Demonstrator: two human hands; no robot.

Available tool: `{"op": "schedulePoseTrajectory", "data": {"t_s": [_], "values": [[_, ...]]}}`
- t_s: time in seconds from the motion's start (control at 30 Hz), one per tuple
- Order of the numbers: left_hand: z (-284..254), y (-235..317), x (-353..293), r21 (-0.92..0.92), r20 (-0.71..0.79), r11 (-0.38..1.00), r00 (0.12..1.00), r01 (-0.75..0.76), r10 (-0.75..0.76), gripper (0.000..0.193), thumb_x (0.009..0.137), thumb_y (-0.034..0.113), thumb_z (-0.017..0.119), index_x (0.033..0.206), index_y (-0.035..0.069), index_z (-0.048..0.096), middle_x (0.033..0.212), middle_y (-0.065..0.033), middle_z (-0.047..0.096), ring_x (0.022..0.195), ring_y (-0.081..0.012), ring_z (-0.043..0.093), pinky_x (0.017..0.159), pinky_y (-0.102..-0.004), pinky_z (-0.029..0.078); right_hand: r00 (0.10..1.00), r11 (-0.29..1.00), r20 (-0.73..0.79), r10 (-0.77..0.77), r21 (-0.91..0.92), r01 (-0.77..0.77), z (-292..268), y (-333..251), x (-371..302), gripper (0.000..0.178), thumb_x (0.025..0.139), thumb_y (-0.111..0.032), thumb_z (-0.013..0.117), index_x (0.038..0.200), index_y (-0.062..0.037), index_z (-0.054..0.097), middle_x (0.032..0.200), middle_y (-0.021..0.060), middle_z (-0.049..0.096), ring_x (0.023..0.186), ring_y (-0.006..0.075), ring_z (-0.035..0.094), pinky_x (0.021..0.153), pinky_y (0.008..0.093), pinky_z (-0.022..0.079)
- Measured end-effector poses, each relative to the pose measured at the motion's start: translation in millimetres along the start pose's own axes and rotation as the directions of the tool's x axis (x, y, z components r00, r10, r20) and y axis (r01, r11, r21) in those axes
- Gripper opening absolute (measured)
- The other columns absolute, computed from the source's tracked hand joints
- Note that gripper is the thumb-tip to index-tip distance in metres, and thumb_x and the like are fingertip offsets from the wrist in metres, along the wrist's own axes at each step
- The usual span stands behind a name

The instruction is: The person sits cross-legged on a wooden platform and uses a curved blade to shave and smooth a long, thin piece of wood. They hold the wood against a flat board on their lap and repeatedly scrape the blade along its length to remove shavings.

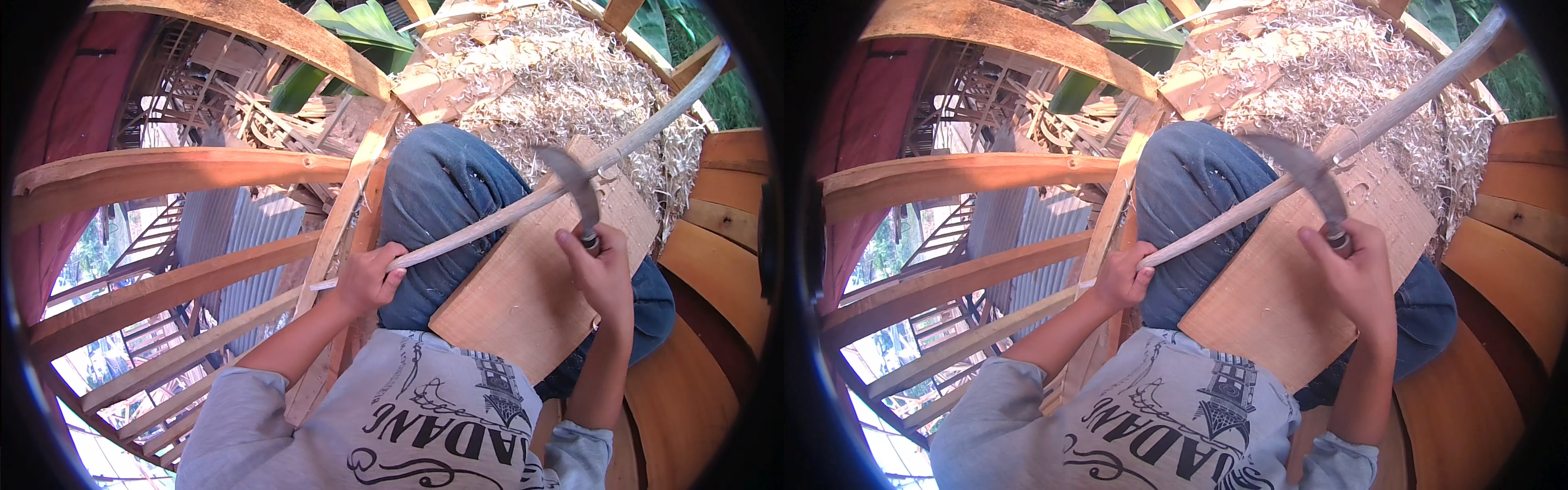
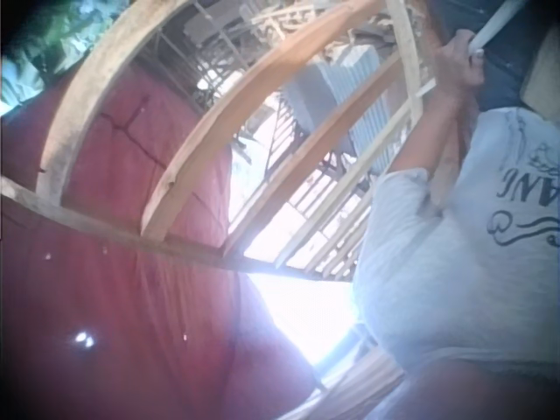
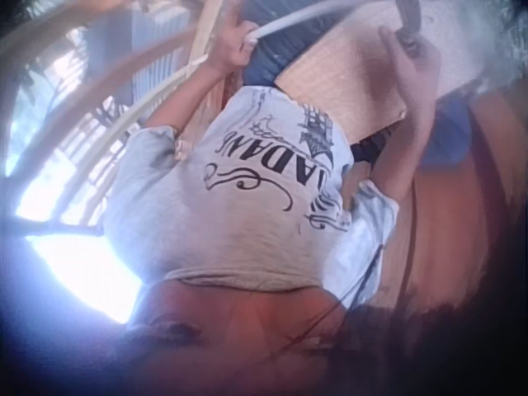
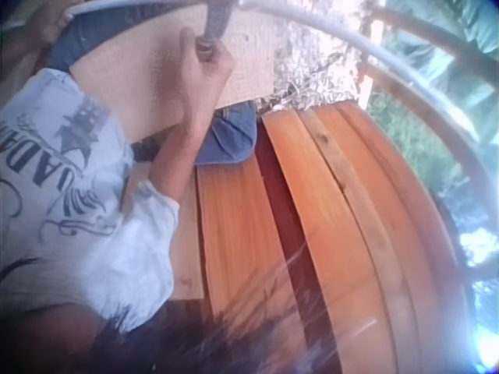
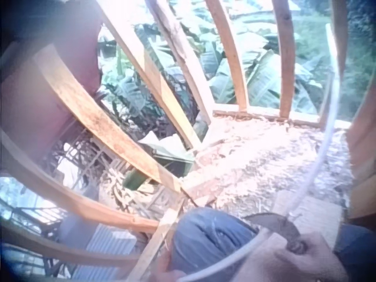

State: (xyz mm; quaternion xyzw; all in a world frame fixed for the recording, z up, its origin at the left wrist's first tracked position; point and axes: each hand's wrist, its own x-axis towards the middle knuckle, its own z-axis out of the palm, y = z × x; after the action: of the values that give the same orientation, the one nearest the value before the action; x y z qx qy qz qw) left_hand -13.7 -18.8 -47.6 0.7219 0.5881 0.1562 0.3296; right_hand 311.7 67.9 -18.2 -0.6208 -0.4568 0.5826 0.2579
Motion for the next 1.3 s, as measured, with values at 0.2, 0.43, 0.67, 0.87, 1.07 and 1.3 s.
{"op": "schedulePoseTrajectory", "data": {"t_s": [0.2,0.43,0.67,0.87,1.07,1.3], "values": [[-1.3,1.3,3.8,0.029,-0.012,0.999,0.999,-0.03,0.03,0.023,0.091,0.028,0.052,0.096,0.006,0.056,0.074,-0.0149,0.062,0.068,-0.0357,0.062,0.058,-0.0417,0.048,0.972,0.975,0.235,-0.015,-0.212,0.066,-4.7,0.6,-1.3,0.027,0.083,-0.021,0.072,0.067,-0.0041,0.059,0.053,-0.0071,0.043,0.051,0.0009,0.036,0.045,0.0228,0.026],[-1.5,0.3,2.4,0.032,0.016,0.999,1.0,-0.003,0.002,0.023,0.091,0.028,0.052,0.096,0.006,0.056,0.074,-0.0149,0.062,0.067,-0.0359,0.062,0.058,-0.0419,0.048,0.998,0.996,0.054,-0.012,-0.083,0.016,-5.7,-10.6,-6.1,0.025,0.082,-0.018,0.072,0.07,0.0002,0.059,0.052,-0.0063,0.043,0.051,0.0031,0.035,0.045,0.0266,0.027],[-1.7,-2.6,0.0,0.006,0.007,1.0,1.0,-0.014,0.014,0.024,0.09,0.028,0.053,0.097,0.006,0.056,0.074,-0.0154,0.062,0.068,-0.0363,0.062,0.059,-0.0415,0.048,0.938,0.845,-0.345,0.002,0.503,0.183,-32.9,-1.8,9.7,0.023,0.091,-0.016,0.063,0.074,-0.0092,0.05,0.049,-0.0068,0.042,0.036,0.0008,0.032,0.033,0.0206,0.022],[0.7,-4.1,0.4,0.003,-0.005,1.0,1.0,-0.022,0.022,0.024,0.09,0.029,0.052,0.096,0.006,0.057,0.075,-0.0151,0.062,0.068,-0.036,0.063,0.059,-0.0409,0.049,0.992,0.959,0.034,-0.124,-0.254,0.128,-18.5,0.0,-11.3,0.029,0.083,-0.018,0.072,0.067,-0.0006,0.056,0.053,-0.0068,0.039,0.054,0.003,0.033,0.046,0.0262,0.025],[4.8,7.7,-1.5,0.095,-0.065,0.995,0.997,-0.024,0.03,0.026,0.088,0.028,0.055,0.097,0.004,0.055,0.076,-0.0152,0.061,0.068,-0.0364,0.062,0.058,-0.0423,0.048,0.997,0.997,-0.052,-0.063,-0.046,0.061,-15.7,2.7,-6.6,0.028,0.087,-0.02,0.068,0.071,-0.0014,0.055,0.051,-0.0057,0.04,0.051,0.0027,0.034,0.046,0.0249,0.026],[19.7,9.7,-11.2,0.142,-0.117,0.99,0.993,0.004,0.013,0.035,0.085,0.03,0.059,0.104,0.001,0.049,0.081,-0.0185,0.058,0.071,-0.0392,0.06,0.061,-0.043,0.047,0.963,0.981,-0.229,-0.139,0.097,0.165,-7.3,23.7,-18.6,0.026,0.093,-0.021,0.06,0.076,-0.0034,0.054,0.053,-0.0068,0.037,0.052,0.0013,0.036,0.047,0.0219,0.026]]}}
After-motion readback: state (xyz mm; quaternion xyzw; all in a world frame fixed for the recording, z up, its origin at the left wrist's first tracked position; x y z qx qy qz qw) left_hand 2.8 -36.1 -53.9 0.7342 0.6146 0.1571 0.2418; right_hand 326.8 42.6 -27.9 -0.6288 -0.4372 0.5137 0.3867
